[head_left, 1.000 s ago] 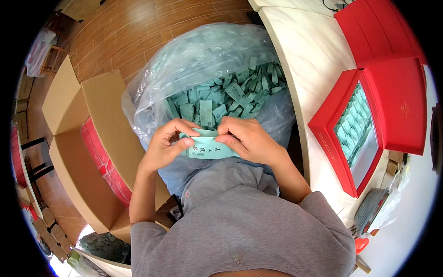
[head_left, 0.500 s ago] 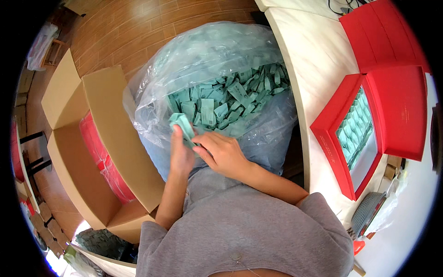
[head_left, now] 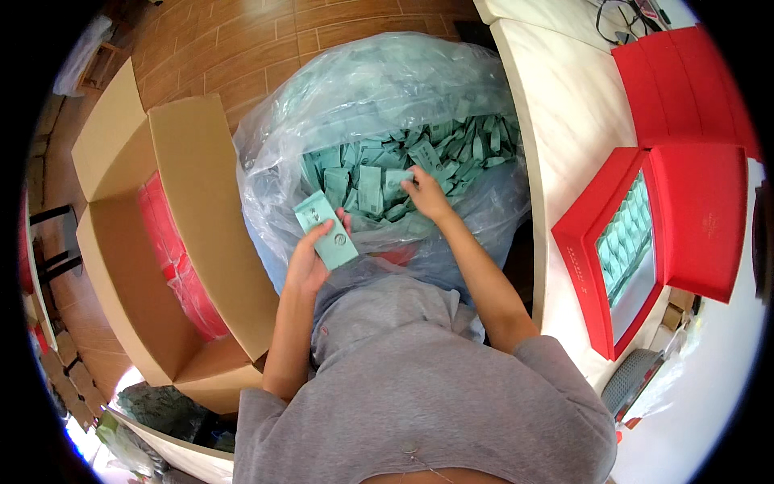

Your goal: The person repeatedly picks small light-green packets from a large plastic bag and places them into a red box with internal dividers. They arrange the packets neatly in rows, close the box, and then repeat the process with another red box.

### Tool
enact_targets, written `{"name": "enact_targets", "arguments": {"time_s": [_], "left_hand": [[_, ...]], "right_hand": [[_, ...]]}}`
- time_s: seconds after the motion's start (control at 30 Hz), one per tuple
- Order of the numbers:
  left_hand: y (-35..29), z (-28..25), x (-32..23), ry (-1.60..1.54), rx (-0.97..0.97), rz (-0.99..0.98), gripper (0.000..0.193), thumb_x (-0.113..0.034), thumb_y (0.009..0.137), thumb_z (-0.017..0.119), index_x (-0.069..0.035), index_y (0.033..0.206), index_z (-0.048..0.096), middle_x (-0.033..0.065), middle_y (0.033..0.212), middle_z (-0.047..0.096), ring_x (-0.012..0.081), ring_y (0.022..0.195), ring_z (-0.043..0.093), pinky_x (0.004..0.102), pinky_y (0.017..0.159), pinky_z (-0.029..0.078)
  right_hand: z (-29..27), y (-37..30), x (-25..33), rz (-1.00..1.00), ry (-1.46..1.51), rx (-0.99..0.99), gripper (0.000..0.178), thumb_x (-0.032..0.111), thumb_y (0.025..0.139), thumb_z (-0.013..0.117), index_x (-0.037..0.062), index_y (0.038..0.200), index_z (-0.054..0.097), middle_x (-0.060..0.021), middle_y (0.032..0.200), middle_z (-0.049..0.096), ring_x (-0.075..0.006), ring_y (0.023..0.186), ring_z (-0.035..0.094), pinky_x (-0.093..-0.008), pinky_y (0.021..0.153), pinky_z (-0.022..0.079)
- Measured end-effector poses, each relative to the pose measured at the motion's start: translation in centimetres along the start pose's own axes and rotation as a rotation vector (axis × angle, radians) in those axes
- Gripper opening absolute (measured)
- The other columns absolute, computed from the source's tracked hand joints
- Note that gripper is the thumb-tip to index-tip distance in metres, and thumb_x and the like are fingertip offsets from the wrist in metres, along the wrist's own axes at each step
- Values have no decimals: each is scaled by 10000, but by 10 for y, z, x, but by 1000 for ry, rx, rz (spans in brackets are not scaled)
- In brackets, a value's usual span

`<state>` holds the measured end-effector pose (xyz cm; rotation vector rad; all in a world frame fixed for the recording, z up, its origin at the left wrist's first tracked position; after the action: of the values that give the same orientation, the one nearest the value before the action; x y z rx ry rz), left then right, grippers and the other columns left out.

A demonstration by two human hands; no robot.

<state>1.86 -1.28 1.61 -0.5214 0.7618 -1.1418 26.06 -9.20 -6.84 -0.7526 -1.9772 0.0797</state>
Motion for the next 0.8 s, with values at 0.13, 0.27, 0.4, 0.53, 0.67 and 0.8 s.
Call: {"name": "enact_targets", "arguments": {"time_s": [0.13, 0.27, 0.4, 0.53, 0.67, 0.8], "left_hand": [[17, 7, -6, 207, -60, 137, 432, -209, 899, 616, -74, 1276, 455, 94, 1185, 567, 202, 1101, 557, 356, 912, 483], [31, 34, 14, 187, -8, 56, 457, -352, 931, 567, -57, 1266, 468, 75, 1192, 557, 217, 1150, 535, 358, 933, 463], [33, 52, 27, 264, 23, 95, 497, -401, 937, 533, -71, 1299, 450, 63, 1259, 544, 201, 1120, 547, 369, 915, 473], [22, 37, 0, 257, 4, 223, 456, -313, 917, 554, -59, 1283, 457, 78, 1231, 567, 194, 1039, 570, 351, 876, 487], [15, 8, -19, 181, -178, 250, 342, -233, 872, 598, -53, 1136, 476, 82, 1022, 574, 200, 882, 577, 366, 805, 511], [13, 3, -8, 171, -174, 157, 364, -297, 886, 615, -101, 1100, 394, 63, 960, 519, 194, 826, 571, 388, 763, 527]], "right_hand": [[-21, -10, 36, 39, 476, -23, 211, 198, 970, 513, 14, 1070, 535, -10, 877, 599, -60, 786, 534, -227, 711, 447], [-8, -31, 96, -12, 729, 95, 211, 224, 993, 477, 36, 1048, 557, 23, 911, 594, -64, 829, 527, -232, 759, 441], [11, -46, 128, -204, 79, -295, 244, 222, 946, 499, 5, 1052, 532, -169, 900, 580, -369, 871, 551, -402, 799, 440], [17, -24, 103, -153, 215, -322, 331, 266, 921, 538, -12, 1100, 527, -182, 985, 590, -359, 967, 547, -433, 856, 423], [34, 12, 41, 188, -175, -146, 417, 314, 884, 591, -10, 1135, 518, -184, 1061, 594, -309, 979, 580, -404, 793, 467], [65, 20, 39, 146, -280, 25, 359, 285, 849, 631, -7, 1046, 564, -169, 999, 651, -341, 896, 629, -434, 725, 488]]}}
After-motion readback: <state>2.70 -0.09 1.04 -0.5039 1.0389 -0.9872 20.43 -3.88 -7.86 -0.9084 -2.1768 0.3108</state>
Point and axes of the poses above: each hand's wrist, its own y-axis towards the middle knuckle, its own z-axis out of the palm, x = y × z, the point moved 6 cm from there along y, towards the middle knuckle
